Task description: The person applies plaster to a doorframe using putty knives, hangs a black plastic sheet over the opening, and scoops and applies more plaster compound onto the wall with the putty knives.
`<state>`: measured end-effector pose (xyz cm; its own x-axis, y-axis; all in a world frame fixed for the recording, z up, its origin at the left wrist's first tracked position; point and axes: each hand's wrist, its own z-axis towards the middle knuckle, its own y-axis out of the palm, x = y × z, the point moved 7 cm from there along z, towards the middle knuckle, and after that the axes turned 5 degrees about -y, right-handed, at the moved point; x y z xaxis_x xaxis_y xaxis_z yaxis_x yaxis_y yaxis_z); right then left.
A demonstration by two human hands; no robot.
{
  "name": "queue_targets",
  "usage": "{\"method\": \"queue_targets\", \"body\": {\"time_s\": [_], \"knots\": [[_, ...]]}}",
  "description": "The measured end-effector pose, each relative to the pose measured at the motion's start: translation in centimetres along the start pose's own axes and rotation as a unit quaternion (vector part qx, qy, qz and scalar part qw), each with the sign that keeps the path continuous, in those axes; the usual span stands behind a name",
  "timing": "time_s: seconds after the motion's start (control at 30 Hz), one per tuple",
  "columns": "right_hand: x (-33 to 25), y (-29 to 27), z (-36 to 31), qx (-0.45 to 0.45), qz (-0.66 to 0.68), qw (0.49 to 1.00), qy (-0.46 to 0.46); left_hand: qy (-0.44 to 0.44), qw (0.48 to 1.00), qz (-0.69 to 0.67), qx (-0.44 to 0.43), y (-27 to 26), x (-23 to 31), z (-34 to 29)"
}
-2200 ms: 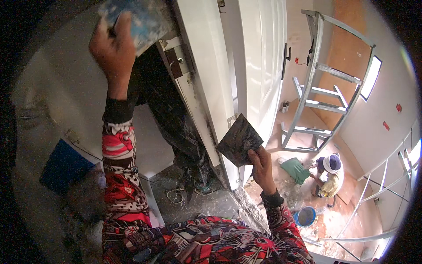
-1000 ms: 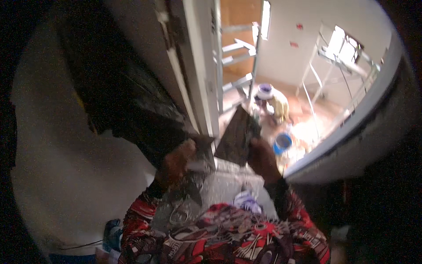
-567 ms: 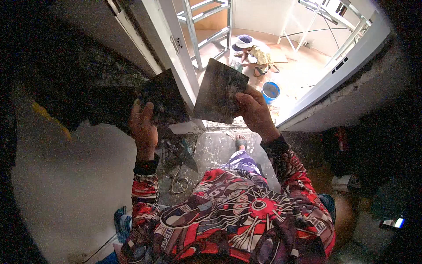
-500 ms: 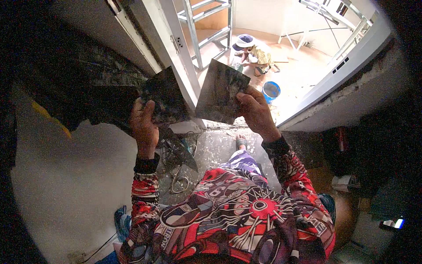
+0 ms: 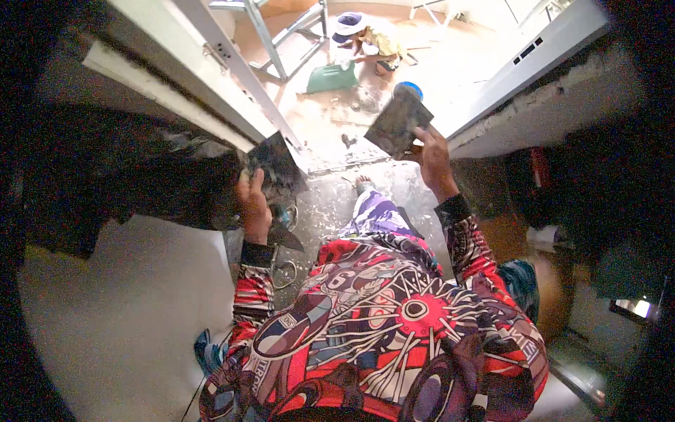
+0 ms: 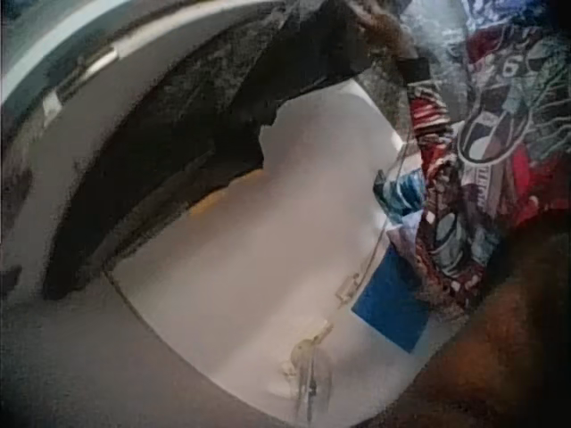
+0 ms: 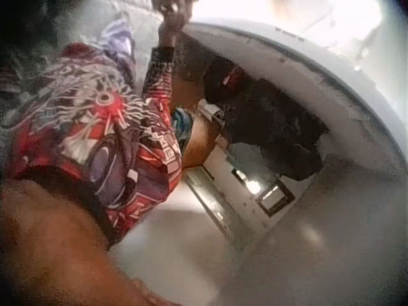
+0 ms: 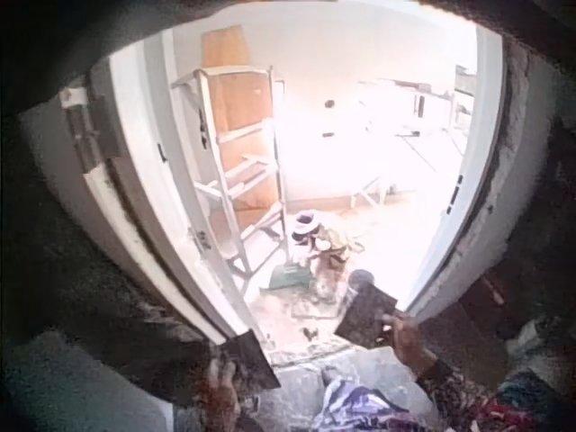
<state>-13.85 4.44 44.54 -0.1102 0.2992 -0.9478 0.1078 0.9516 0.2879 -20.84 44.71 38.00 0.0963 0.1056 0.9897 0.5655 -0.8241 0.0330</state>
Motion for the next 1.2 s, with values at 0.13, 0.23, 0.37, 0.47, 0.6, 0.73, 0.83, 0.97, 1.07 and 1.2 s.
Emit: {"method": "queue_targets", "body": {"time_s": [0.13,0.23,0.37,0.47,0.6,0.73,0.83,0.97,1.07,1.2], "knots": [[5.2,-5.8,-1.6,0.115,0.027,0.991,0.06,-0.168,0.955,-0.228,-0.092,1.4,-5.1,-3.8],[8.2,-5.1,-1.2,0.085,0.044,0.991,0.093,-0.22,0.938,-0.243,-0.112,3.5,-5.4,-6.7],[7.4,-0.1,-0.4,0.061,0.041,0.993,0.088,-0.216,0.945,-0.182,-0.163,4.0,-4.6,-6.2],[8.7,1.3,0.4,0.06,0.075,0.992,0.085,-0.138,0.975,-0.073,-0.158,4.4,-3.8,-5.3],[10.6,1.9,3.8,0.019,-0.093,0.994,0.061,-0.006,0.974,0.18,-0.139,3.1,-2.9,-3.0],[11.8,0.0,4.3,-0.031,-0.384,0.92,-0.071,-0.101,0.983,0.093,-0.119,4.1,-5.8,-2.7],[12.7,-2.4,4.8,-0.015,-0.302,0.953,0.014,-0.179,0.973,0.077,-0.124,8.6,-4.3,-2.7],[15.7,-2.7,5.7,0.015,-0.098,0.994,0.05,0.222,0.889,0.356,-0.184,13.6,-1.2,-1.9],[16.5,-3.6,4.6,0.04,0.1,0.985,0.132,0.272,0.84,0.381,-0.275,18.2,0.7,-3.3],[13.5,-0.9,5.0,0.093,0.11,0.978,0.15,0.321,0.755,0.459,-0.341,23.0,4.9,-4.6]]}}
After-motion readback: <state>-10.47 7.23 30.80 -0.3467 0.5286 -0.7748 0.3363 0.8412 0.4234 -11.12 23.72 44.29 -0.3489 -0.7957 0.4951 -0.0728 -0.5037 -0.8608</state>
